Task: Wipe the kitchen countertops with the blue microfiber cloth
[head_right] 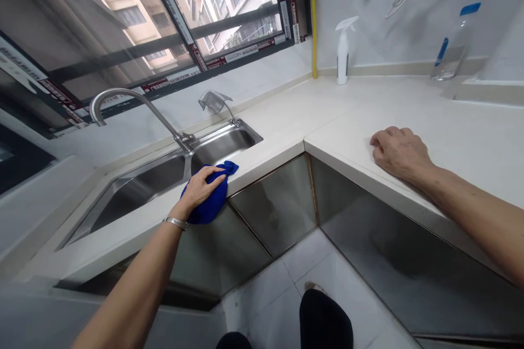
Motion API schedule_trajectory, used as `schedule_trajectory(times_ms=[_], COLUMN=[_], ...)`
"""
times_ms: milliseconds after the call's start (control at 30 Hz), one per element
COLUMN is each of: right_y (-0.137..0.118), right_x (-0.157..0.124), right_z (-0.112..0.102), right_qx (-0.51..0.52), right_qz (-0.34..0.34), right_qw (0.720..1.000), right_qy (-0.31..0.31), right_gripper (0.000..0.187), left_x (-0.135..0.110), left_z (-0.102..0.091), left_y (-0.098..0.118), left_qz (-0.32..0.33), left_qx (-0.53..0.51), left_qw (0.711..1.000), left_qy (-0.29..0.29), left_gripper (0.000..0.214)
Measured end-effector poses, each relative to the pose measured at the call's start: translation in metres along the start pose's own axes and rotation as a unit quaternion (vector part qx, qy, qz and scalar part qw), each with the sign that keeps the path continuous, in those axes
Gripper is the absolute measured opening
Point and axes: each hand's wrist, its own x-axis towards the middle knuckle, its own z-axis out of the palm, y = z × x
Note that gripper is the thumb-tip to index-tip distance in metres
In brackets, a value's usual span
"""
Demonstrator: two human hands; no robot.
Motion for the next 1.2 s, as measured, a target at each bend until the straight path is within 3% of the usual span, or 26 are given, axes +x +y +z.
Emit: schedule_trajectory(times_ms=[667, 1200], right_y=[0.006, 0.006], right_x=[0.004, 0.004], right_z=[0.008, 0.006], right_qx=[-0.014, -0.019], right_qz=[0.002, 0.005], right_qw=[1.000, 1.000], right_qy=[0.006, -0.009], right_gripper=[0.043, 0.039], left_x=[-0.044, -0.067], left_z=[-0.053, -0.078], left_y=[-0.038, -0.055], left_qz=[-0.114, -0.205], left_qx=[0.020, 0.052], left_qw=[0.993, 0.975], left_qy=[0.022, 0.064], left_gripper=[0.049, 0.055])
